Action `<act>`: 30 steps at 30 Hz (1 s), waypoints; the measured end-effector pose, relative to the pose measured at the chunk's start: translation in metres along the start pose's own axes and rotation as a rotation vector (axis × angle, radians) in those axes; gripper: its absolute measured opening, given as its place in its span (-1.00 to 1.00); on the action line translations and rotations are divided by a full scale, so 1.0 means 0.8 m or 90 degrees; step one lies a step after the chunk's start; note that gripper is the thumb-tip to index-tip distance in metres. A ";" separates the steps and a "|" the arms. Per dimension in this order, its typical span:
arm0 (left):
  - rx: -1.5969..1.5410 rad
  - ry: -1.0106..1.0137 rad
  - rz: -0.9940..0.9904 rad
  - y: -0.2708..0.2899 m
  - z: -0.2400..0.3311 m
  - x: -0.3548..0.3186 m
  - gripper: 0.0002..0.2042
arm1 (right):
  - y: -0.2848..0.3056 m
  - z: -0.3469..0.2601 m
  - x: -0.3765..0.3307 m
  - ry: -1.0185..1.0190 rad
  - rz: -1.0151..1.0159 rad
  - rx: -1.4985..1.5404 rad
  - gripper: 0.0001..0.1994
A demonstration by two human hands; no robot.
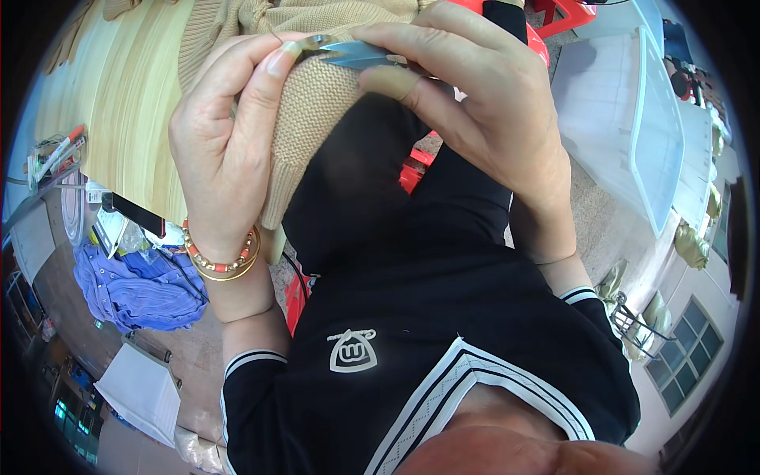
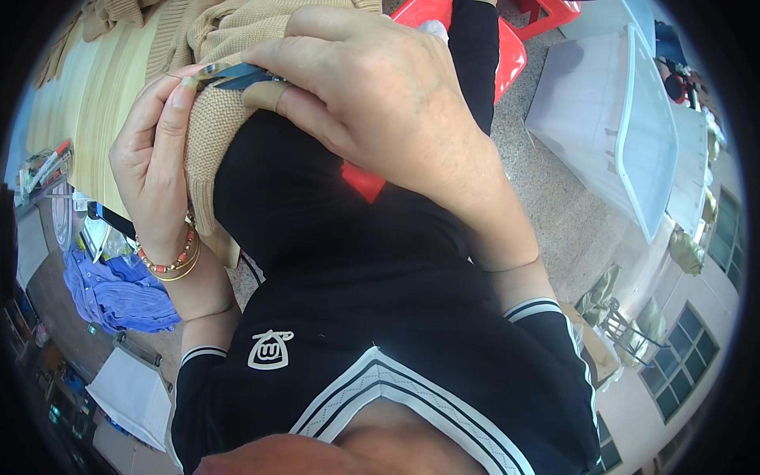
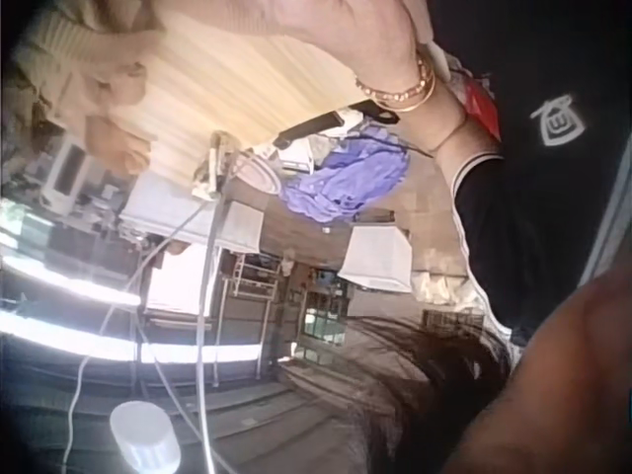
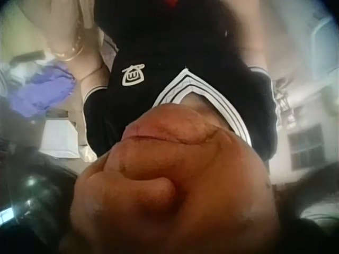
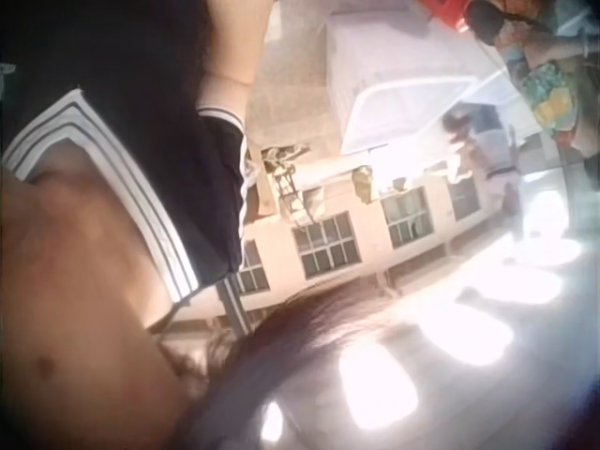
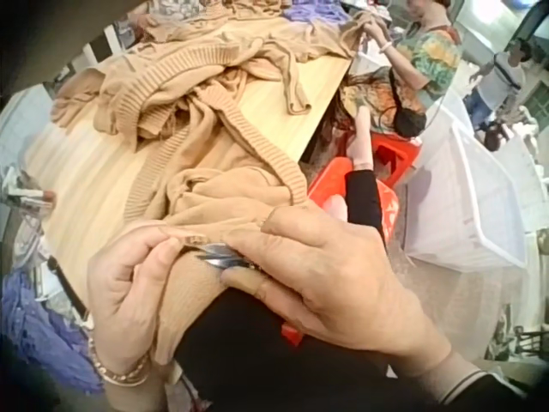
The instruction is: Trimming excess threads from a knitted garment using thread nippers.
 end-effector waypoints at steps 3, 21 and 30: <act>0.001 0.003 0.010 -0.002 -0.001 -0.001 -0.87 | -0.002 0.000 0.003 0.027 0.011 -0.033 -0.73; 0.094 0.010 -0.098 0.000 0.008 0.009 -0.82 | 0.003 -0.005 0.013 0.090 -0.002 -0.125 -0.69; 0.109 -0.005 -0.096 0.000 0.009 0.008 -0.83 | 0.000 -0.009 0.015 0.131 -0.018 -0.198 -0.68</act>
Point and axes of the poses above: each hand's wrist, its own x-axis towards the middle knuckle, its own y-axis out of the back of the hand, z = x × y, the point moved 4 cm from there along x, towards the middle knuckle, and after that the axes turned 1 degree about -z, right-handed, at the moved point
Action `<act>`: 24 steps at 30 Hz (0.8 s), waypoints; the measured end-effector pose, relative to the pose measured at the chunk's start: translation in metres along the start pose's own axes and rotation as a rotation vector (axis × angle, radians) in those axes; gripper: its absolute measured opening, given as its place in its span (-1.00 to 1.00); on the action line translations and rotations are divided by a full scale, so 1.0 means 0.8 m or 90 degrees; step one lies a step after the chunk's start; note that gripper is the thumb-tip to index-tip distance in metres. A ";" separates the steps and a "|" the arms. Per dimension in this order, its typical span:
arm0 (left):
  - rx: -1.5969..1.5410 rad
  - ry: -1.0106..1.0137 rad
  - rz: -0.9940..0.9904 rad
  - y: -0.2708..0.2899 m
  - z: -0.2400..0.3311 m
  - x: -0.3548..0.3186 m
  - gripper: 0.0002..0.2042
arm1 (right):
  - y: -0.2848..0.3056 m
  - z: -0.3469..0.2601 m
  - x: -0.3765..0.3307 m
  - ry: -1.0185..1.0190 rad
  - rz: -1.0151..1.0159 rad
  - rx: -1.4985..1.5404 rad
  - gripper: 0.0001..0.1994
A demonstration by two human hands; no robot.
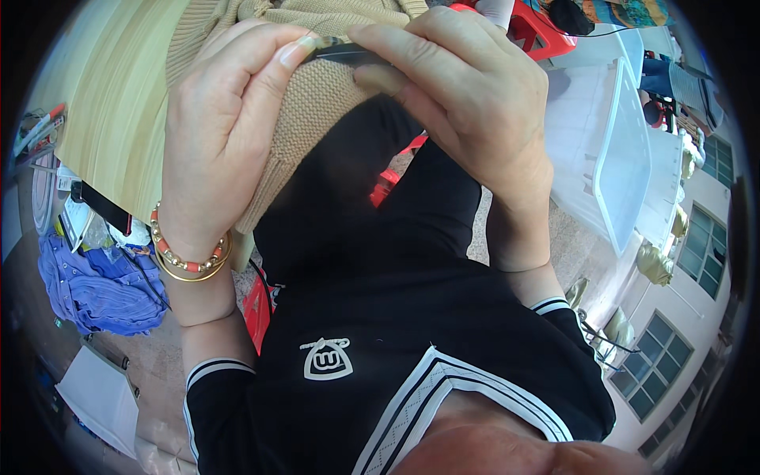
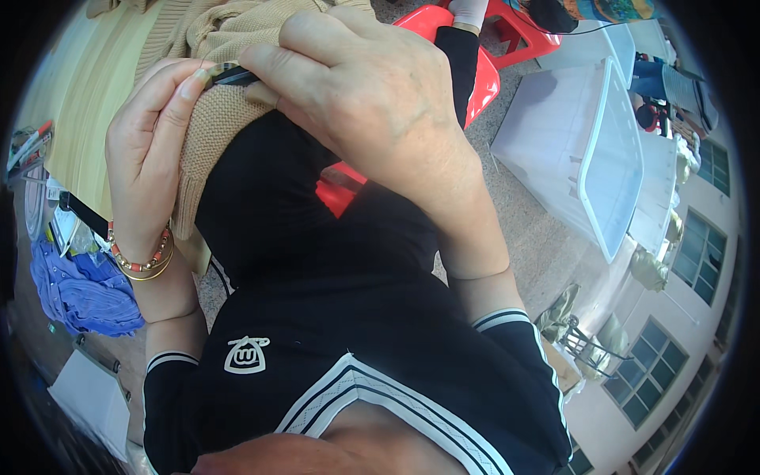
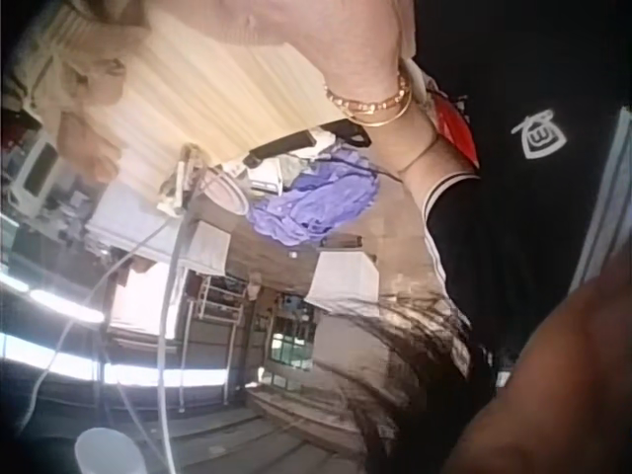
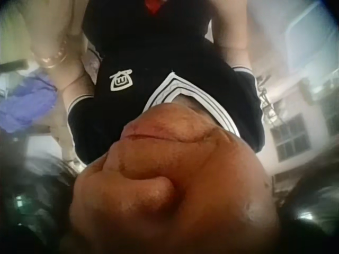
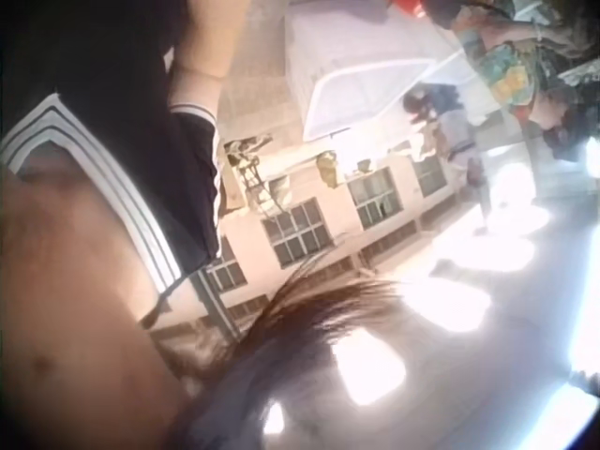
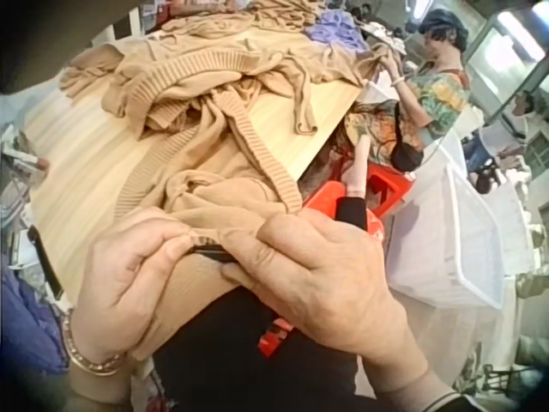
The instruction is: Trimming excess threads from a knitted garment using thread nippers.
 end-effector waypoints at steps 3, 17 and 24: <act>-0.010 0.010 0.012 -0.001 0.001 -0.001 -0.83 | -0.029 0.020 -0.024 0.116 0.155 -0.054 -0.71; -0.089 -0.025 0.142 0.005 -0.007 -0.038 -0.87 | -0.025 0.029 -0.025 -0.156 0.019 0.434 -0.59; -0.113 -0.027 0.176 0.009 -0.014 -0.046 -0.87 | -0.039 0.026 -0.025 -0.150 -0.023 0.454 -0.62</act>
Point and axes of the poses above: each hand's wrist, its own x-axis towards the middle knuckle, its own y-axis out of the back of the hand, z = x × y, the point moved 4 cm from there along x, towards the middle knuckle, and after that the axes turned 1 degree about -z, right-handed, at the moved point
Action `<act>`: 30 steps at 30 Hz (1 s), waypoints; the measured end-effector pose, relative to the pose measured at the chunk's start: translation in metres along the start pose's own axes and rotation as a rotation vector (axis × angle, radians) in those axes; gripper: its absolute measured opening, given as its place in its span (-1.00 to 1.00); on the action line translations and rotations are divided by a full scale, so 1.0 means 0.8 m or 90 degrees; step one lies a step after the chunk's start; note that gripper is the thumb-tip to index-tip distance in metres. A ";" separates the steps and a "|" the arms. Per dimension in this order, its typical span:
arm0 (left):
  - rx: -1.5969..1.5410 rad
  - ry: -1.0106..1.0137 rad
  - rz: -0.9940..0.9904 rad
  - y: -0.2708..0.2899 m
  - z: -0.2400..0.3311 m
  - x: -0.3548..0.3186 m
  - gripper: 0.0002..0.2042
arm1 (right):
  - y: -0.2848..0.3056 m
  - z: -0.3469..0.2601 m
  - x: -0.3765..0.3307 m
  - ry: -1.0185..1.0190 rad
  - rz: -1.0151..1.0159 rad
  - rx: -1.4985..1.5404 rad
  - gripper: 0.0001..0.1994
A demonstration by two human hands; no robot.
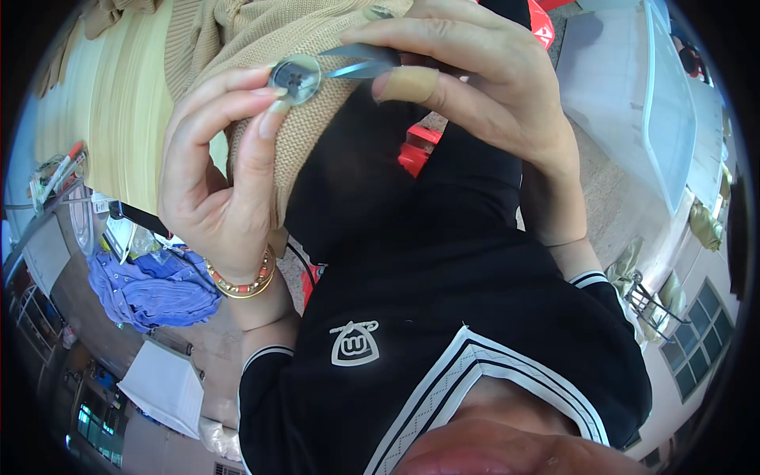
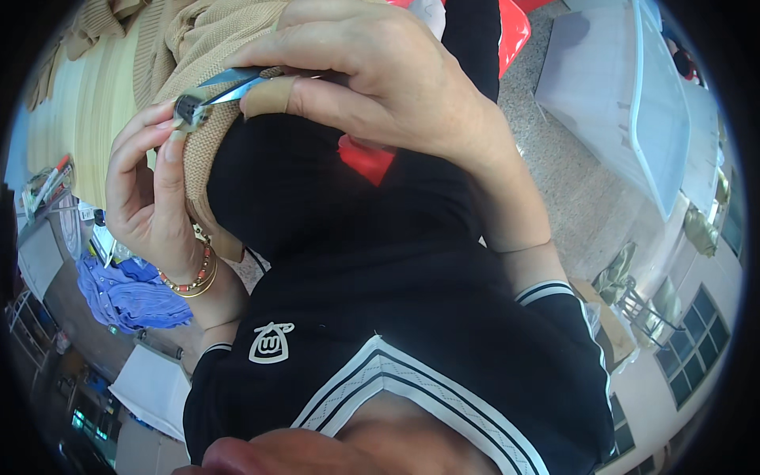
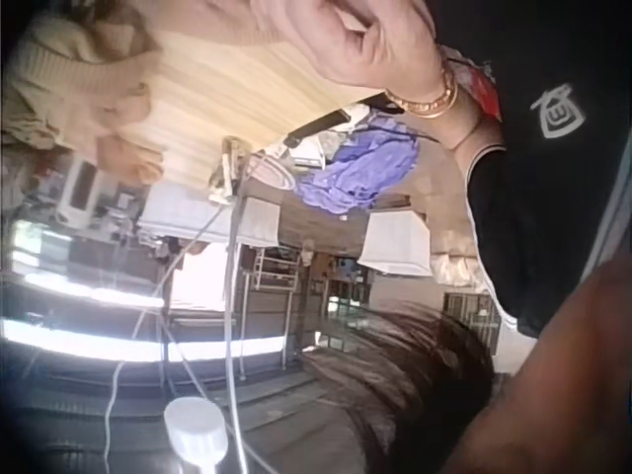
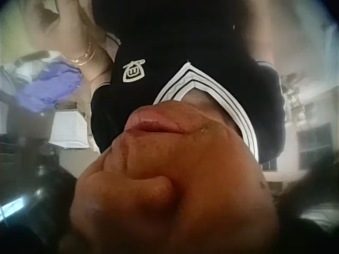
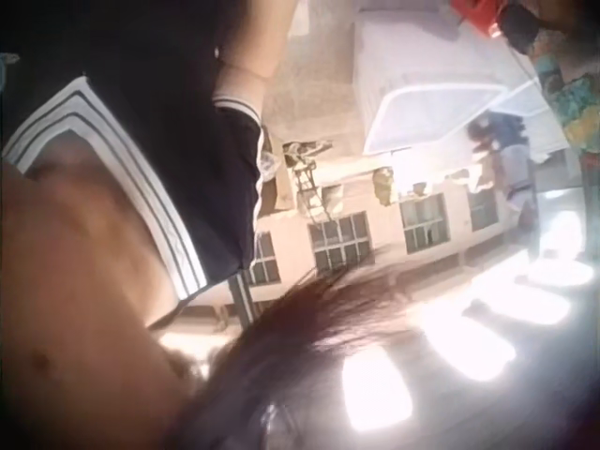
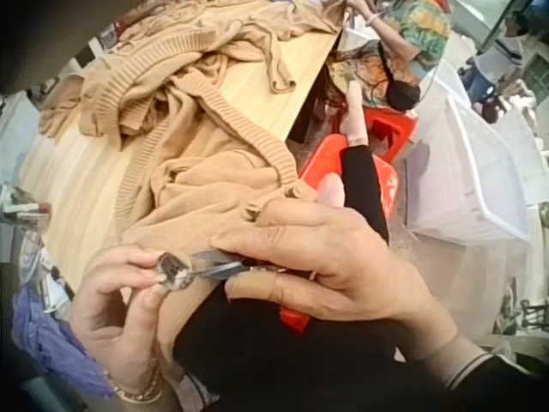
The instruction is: Trimming excess threads from a knitted garment using thread nippers.
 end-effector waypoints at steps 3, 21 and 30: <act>-0.024 0.000 0.021 0.000 -0.001 -0.004 -0.87 | -0.009 0.012 0.007 0.051 -0.003 -0.078 -0.63; -0.104 0.025 0.067 0.000 -0.007 -0.003 -0.89 | -0.021 0.005 0.006 0.545 0.101 -0.314 -0.72; 0.117 0.160 0.119 0.089 -0.051 -0.023 -0.70 | 0.000 0.012 -0.018 -0.043 0.080 -0.034 -0.71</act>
Point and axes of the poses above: each hand's wrist, its own x-axis towards the middle knuckle, its own y-axis out of the back of the hand, z = x × y, the point moved 4 cm from there along x, towards the middle knuckle, and after that the axes turned 1 degree about -z, right-handed, at the moved point
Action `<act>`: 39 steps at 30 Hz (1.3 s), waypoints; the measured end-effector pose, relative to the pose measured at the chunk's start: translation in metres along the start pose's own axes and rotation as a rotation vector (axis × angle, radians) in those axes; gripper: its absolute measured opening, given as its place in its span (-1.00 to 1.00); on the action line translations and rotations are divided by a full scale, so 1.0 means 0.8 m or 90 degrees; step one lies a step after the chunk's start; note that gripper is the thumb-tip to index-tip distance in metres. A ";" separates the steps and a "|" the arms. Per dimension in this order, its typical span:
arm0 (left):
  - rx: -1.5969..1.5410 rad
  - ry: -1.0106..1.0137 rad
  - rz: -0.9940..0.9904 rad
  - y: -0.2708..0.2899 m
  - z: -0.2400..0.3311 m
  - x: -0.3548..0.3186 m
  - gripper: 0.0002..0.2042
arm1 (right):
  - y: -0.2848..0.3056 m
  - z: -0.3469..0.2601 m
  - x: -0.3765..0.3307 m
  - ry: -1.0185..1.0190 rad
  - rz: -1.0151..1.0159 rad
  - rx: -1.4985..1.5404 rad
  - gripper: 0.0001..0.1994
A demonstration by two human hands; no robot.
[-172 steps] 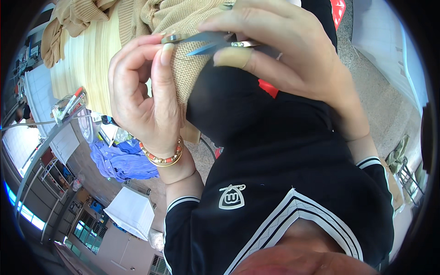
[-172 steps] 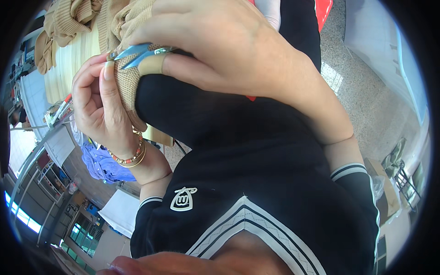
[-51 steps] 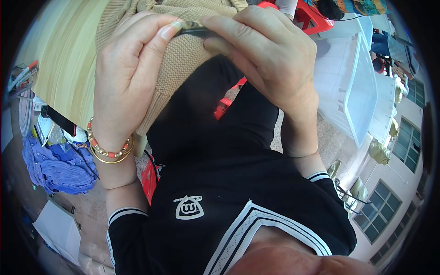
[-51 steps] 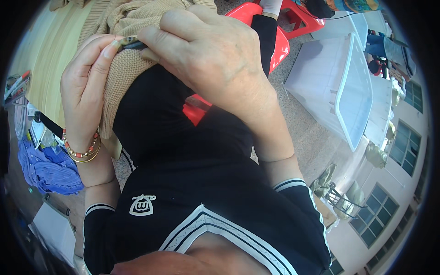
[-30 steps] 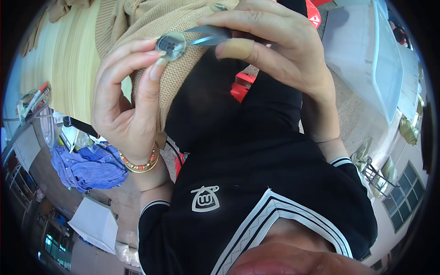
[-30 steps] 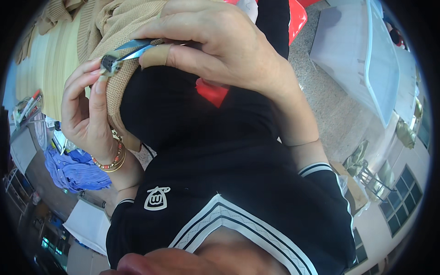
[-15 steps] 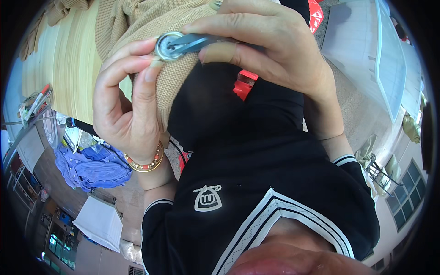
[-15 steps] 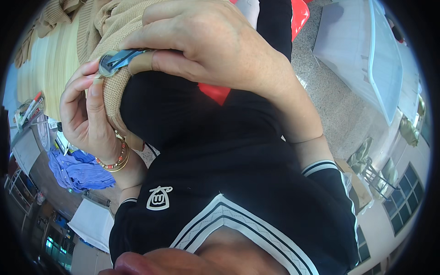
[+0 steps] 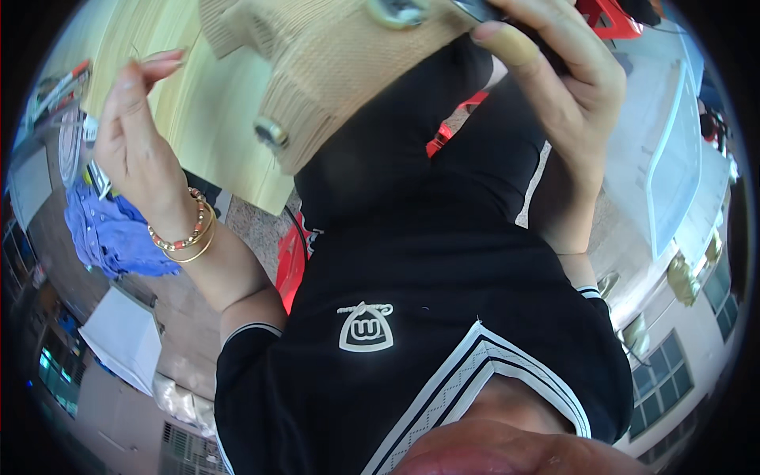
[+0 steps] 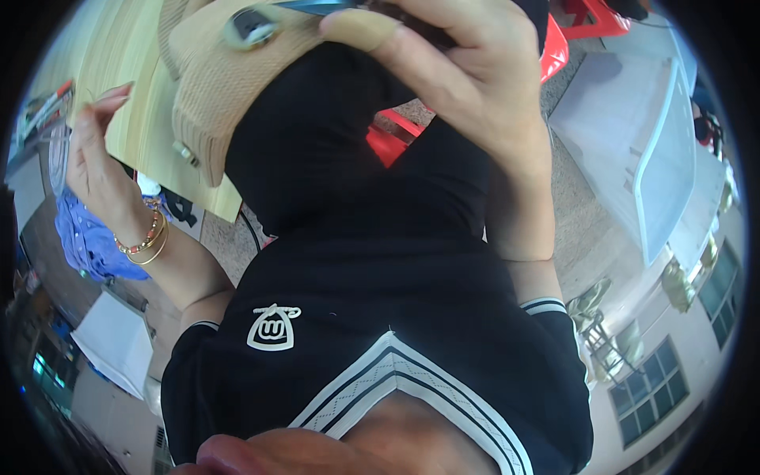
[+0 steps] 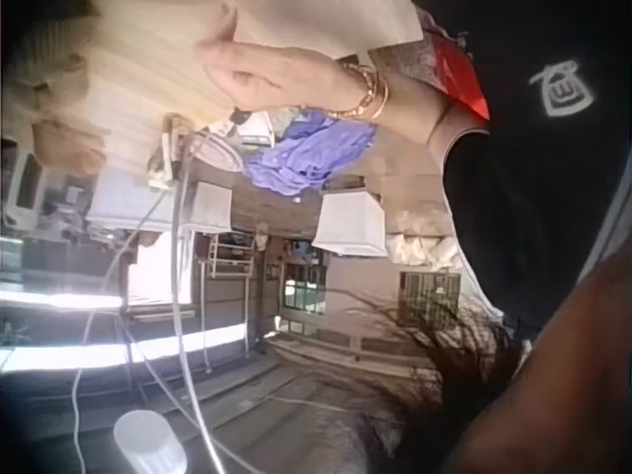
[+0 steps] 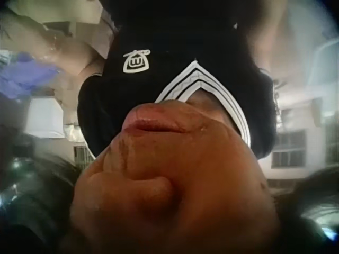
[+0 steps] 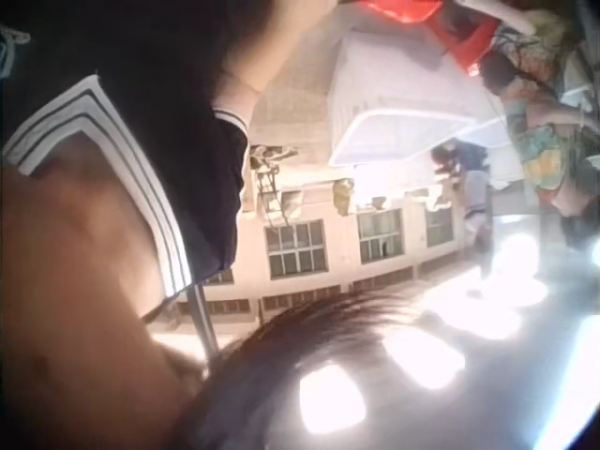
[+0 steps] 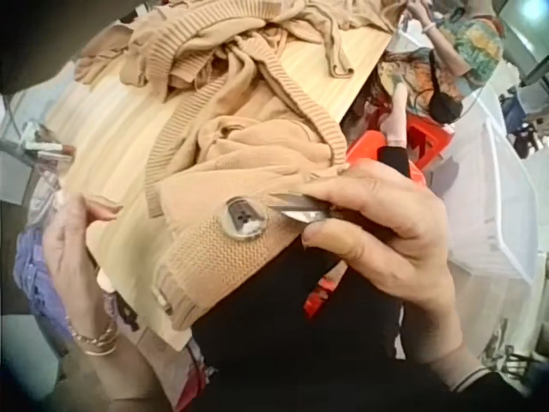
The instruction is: Trimming excess threads from a knitted garment using thread nippers.
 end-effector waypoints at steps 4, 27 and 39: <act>-0.089 0.152 -0.239 -0.004 -0.033 -0.038 -0.75 | -0.024 0.027 -0.011 0.042 0.015 -0.055 -0.65; -0.532 0.318 -0.358 -0.037 -0.004 -0.076 -0.75 | -0.069 0.001 -0.032 0.308 -0.102 -0.079 -0.49; -0.689 0.341 -0.214 -0.085 0.059 -0.041 -0.75 | -0.031 -0.009 -0.030 0.299 0.055 -0.077 -0.52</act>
Point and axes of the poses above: each hand's wrist, its own x-axis towards the middle knuckle, its own y-axis out of the back of the hand, z = x × y, the point moved 4 cm from there along x, towards the middle knuckle, and after that the axes turned 1 degree about -z, right-handed, at the moved point
